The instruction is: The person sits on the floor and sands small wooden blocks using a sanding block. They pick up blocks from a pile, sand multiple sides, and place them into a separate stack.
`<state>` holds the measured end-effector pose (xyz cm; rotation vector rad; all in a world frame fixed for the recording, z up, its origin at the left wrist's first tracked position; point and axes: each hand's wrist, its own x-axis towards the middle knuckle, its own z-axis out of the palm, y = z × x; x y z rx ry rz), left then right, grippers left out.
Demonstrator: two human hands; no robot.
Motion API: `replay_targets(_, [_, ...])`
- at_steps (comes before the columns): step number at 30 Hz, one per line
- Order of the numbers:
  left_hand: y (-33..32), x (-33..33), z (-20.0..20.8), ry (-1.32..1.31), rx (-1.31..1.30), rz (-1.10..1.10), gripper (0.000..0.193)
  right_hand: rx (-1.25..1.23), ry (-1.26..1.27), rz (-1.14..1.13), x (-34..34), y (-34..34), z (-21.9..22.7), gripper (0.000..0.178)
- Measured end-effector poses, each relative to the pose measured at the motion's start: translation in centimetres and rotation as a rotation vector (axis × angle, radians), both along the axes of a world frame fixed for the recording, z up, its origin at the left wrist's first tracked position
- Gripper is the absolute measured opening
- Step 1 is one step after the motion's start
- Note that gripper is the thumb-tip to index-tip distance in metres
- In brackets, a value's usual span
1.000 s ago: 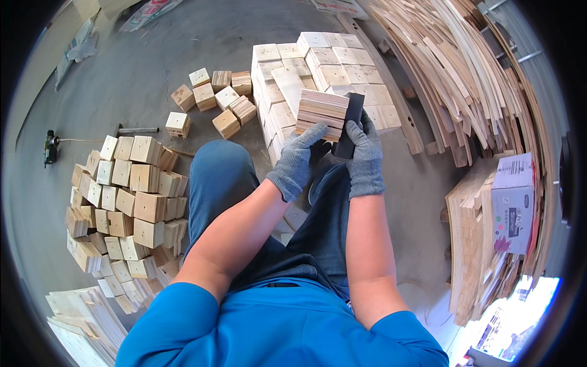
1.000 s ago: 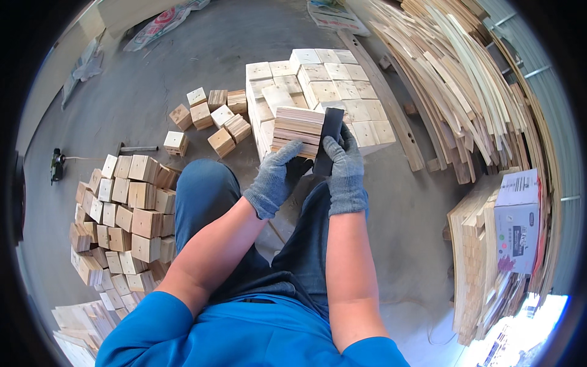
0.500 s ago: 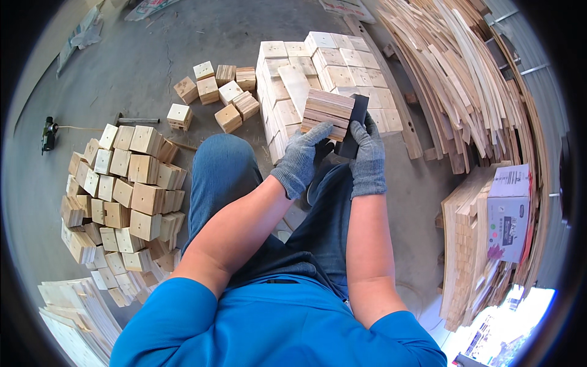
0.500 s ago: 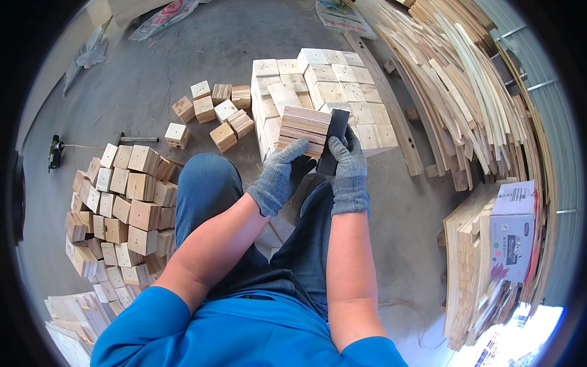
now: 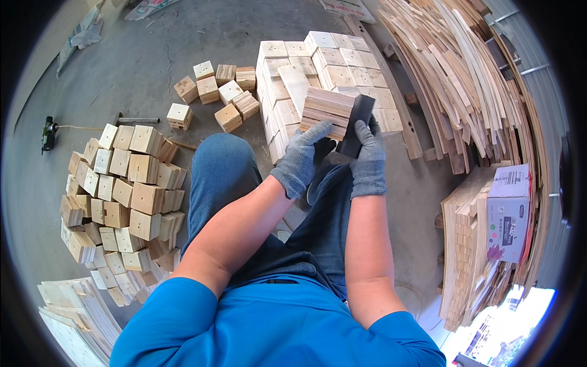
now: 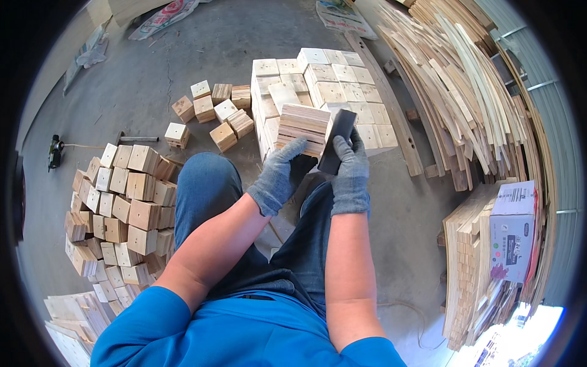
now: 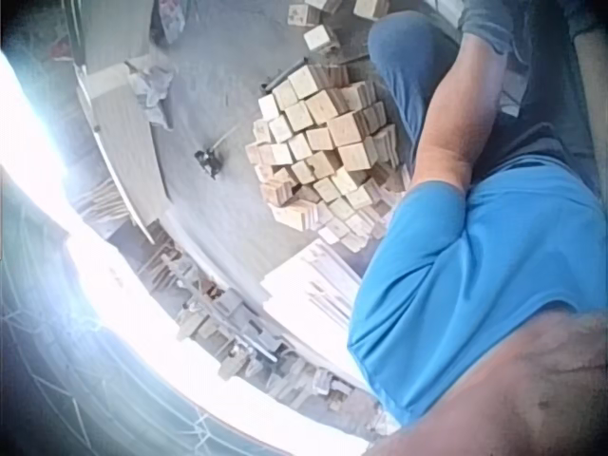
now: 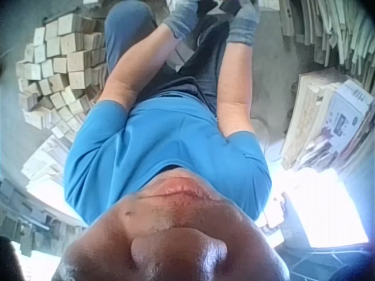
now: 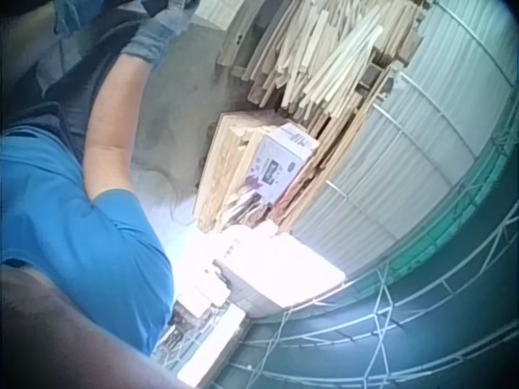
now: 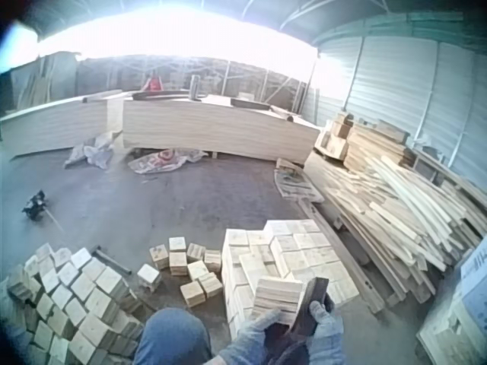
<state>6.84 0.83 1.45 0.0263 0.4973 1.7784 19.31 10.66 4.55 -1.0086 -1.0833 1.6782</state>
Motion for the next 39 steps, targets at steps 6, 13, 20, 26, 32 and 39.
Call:
replay_targets(6, [0.0, -0.3, 0.1, -0.033, 0.02, 0.019, 0.052, -0.03, 0.121, -0.191, 1.0, 1.1, -0.5, 0.05])
replay_targets(13, [0.1, 0.3, -1.0, 0.123, -0.133, -0.034, 0.053, 0.042, 0.036, 0.05, 0.1, -0.1, 0.2, 0.052])
replay_targets(20, [0.1, 0.3, -0.9, 0.134, -0.125, -0.026, 0.051, 0.018, 0.067, 0.095, 0.1, -0.3, 0.7, 0.052])
replay_targets(26, [-0.3, 0.2, -0.2, 0.151, -0.177, -0.02, 0.05, 0.015, 0.042, 0.061, 0.2, -0.1, 0.1, 0.053])
replay_targets(32, [-0.1, 0.2, -0.6, 0.17, -0.145, 0.017, 0.051, 0.03, 0.053, 0.087, 0.0, -0.2, 0.2, 0.052])
replay_targets(39, [-0.1, -0.2, -0.3, 0.251, -0.208, 0.006, 0.058, 0.042, -0.034, 0.096, 0.7, 0.4, -0.5, 0.053])
